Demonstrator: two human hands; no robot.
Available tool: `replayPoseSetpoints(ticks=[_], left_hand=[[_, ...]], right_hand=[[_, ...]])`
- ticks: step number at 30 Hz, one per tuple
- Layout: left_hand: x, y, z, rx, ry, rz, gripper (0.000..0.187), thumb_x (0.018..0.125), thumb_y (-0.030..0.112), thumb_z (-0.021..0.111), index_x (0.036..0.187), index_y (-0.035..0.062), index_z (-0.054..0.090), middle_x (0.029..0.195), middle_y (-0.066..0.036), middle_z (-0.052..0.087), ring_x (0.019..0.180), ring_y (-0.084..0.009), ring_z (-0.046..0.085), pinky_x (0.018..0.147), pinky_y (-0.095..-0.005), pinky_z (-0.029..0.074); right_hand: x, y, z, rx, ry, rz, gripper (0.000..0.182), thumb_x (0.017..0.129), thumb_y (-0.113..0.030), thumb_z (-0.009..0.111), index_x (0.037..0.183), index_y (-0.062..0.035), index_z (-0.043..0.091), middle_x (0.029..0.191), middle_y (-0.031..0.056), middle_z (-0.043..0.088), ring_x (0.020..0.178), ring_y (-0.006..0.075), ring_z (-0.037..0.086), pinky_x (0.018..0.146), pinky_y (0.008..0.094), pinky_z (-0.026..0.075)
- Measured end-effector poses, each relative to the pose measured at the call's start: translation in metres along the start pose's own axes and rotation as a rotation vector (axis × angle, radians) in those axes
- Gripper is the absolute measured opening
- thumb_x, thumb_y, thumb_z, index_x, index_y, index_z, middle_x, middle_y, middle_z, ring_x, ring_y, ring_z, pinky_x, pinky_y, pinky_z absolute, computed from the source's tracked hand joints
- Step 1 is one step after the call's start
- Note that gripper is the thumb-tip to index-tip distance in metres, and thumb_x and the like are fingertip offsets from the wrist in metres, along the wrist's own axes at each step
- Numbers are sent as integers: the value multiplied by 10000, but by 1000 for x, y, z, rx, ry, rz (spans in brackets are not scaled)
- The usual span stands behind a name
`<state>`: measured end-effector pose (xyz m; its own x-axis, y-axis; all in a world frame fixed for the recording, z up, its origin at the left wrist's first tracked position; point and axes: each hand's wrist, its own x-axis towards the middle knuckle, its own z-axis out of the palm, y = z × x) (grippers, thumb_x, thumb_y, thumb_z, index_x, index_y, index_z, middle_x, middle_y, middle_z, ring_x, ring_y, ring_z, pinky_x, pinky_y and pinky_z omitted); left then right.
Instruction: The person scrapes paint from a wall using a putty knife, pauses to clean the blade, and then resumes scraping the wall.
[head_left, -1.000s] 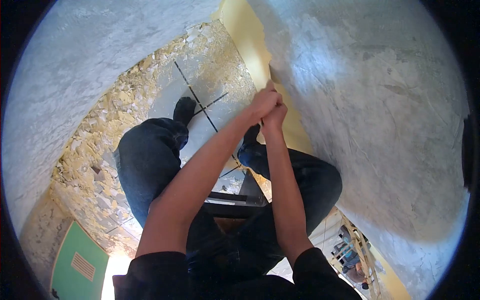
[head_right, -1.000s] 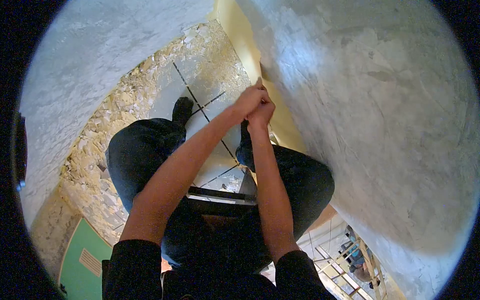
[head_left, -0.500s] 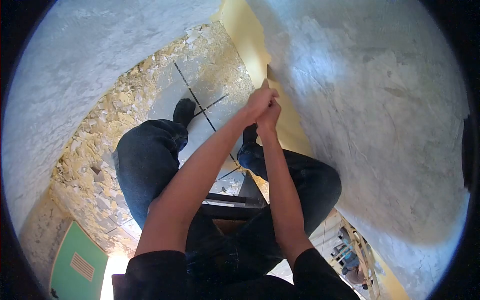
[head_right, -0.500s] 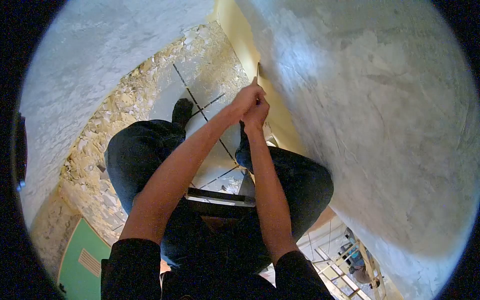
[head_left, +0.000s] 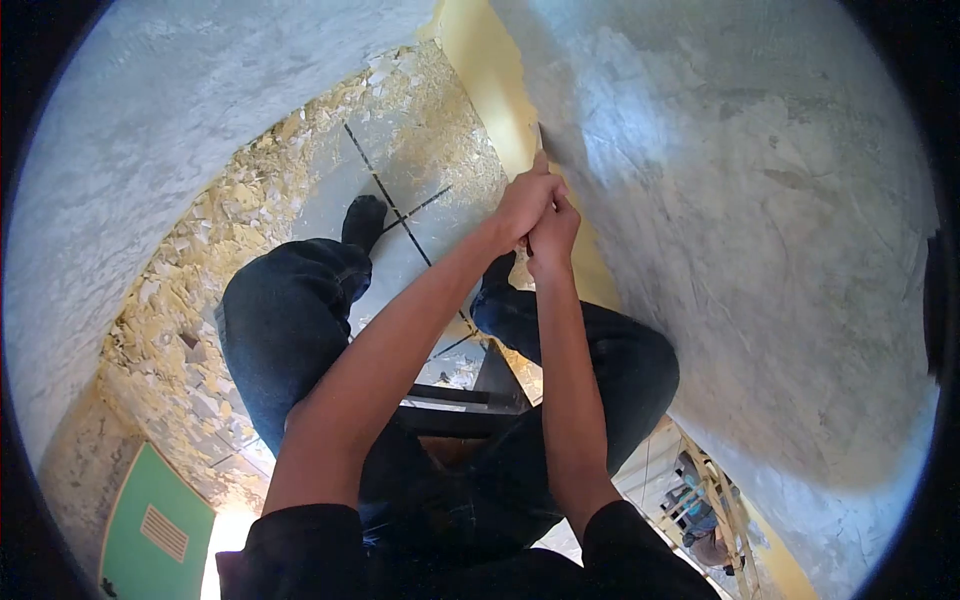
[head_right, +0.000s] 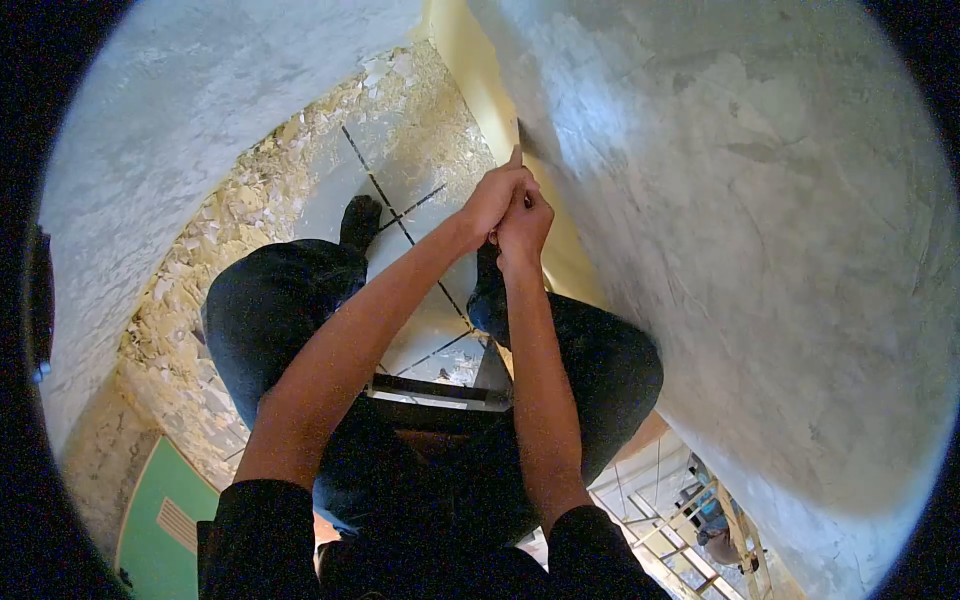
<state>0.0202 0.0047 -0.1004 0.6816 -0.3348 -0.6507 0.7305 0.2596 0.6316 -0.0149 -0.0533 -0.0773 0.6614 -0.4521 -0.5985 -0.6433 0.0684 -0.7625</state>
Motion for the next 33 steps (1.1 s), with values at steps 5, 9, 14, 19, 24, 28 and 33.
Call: replayPoseSetpoints(ticks=[5, 9, 14, 19, 24, 28, 33], left_hand=[[-10, 2, -2, -42, -22, -34, 216, 792, 259, 557, 833, 47, 547, 763, -54, 507, 725, -174, 502, 700, -309, 434], [4, -3, 0, -6, 12, 55, 298, 754, 244, 575, 859, -33, 599, 835, -112, 609, 762, -218, 564, 702, -341, 451], [7, -4, -10, -62, 25, -10, 350, 750, 233, 564, 943, -57, 600, 943, -141, 632, 824, -218, 587, 760, -328, 454], [15, -4, -6, -65, 8, 15, 367, 759, 249, 564, 987, -30, 630, 911, -137, 633, 829, -222, 586, 766, -322, 450], [-1, 4, -2, -68, -1, 1, 222, 829, 276, 541, 837, 62, 598, 702, -21, 523, 680, -164, 514, 654, -314, 451], [3, 5, -2, -119, -22, 4, 265, 846, 327, 544, 772, 76, 587, 715, -29, 534, 693, -159, 532, 625, -307, 450], [-3, 12, -2, -75, 14, -25, 220, 828, 288, 526, 842, 79, 591, 752, -42, 533, 692, -165, 522, 620, -311, 439]], right_hand=[[36, 46, 10, 53, 67, -237, 282, 985, -242, 530, 971, 16, 641, 684, 60, 586, 500, 103, 509, 402, 285, 358], [-14, -16, 2, -78, 70, 50, 284, 976, -214, 538, 1034, 43, 644, 771, 104, 639, 681, 177, 603, 566, 325, 447], [40, 42, 15, -85, 120, -291, 298, 987, -256, 522, 1008, 15, 645, 698, 77, 614, 511, 139, 558, 414, 293, 394], [27, 12, 12, -29, 40, -4, 303, 961, -216, 556, 1065, 55, 643, 766, 93, 636, 673, 184, 588, 555, 318, 449], [16, 11, 7, 8, 50, -136, 288, 949, -255, 558, 1040, 9, 627, 657, 5, 567, 471, 77, 484, 385, 270, 328], [-1, -6, 8, 52, 48, 25, 311, 957, -225, 571, 1063, 57, 649, 821, 83, 638, 689, 137, 556, 571, 301, 446], [3, -6, 4, 63, 56, -74, 309, 970, -238, 554, 1022, 46, 663, 762, 78, 629, 628, 127, 557, 541, 286, 451]])
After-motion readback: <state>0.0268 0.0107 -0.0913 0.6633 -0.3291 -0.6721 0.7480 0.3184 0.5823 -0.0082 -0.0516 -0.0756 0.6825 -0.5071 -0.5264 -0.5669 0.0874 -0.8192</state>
